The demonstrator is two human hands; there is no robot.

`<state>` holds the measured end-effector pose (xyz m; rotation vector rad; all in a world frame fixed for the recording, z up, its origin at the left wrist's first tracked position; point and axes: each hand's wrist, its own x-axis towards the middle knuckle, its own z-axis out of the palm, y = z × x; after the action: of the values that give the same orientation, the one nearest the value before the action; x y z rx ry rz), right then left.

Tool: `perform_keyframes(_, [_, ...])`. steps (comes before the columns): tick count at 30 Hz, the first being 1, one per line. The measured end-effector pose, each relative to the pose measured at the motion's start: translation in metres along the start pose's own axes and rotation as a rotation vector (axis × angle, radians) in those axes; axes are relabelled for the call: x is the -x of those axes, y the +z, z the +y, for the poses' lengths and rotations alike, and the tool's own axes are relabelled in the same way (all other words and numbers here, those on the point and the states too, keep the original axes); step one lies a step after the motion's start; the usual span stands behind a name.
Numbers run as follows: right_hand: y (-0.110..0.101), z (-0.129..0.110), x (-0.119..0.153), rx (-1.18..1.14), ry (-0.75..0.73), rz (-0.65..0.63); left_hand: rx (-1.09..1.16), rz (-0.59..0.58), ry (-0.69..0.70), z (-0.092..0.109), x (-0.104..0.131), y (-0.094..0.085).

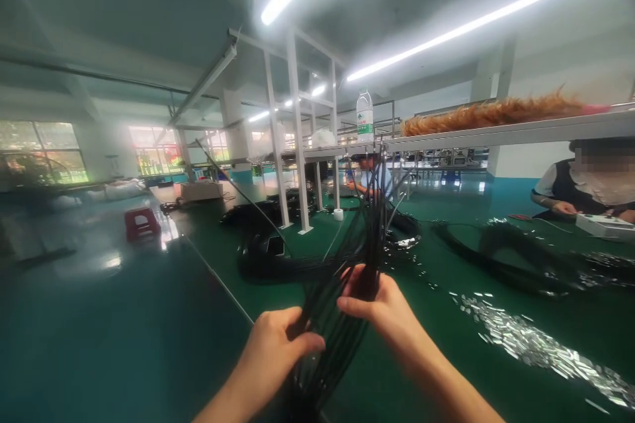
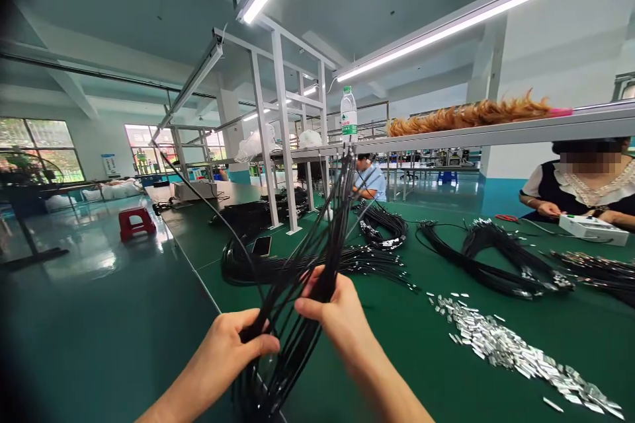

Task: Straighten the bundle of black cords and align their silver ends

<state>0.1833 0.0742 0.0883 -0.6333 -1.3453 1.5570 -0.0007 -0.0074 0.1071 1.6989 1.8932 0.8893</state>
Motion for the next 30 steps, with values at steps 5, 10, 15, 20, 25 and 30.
perform_keyframes(5, [-0.007,0.007,0.001,-0.093,0.017,0.032,0.388,-0.055,-0.043,-0.014,-0.004,-0.001])
perform_keyframes(10, [0.013,0.002,0.006,-0.361,0.040,-0.117,0.404,-0.182,0.007,-0.006,-0.006,0.019])
perform_keyframes(15, [0.008,-0.004,0.007,-0.347,0.025,-0.124,0.271,-0.339,0.018,-0.012,-0.002,0.026])
perform_keyframes(20, [0.005,-0.008,0.003,-0.364,0.018,-0.046,0.251,-0.242,-0.065,-0.028,0.004,0.036])
perform_keyframes(25, [0.007,-0.011,-0.002,-0.540,-0.005,0.001,0.459,-0.333,-0.129,-0.047,0.002,0.042])
perform_keyframes(30, [0.001,-0.014,-0.003,-0.570,-0.025,0.087,0.507,-0.346,-0.102,-0.074,0.012,0.046])
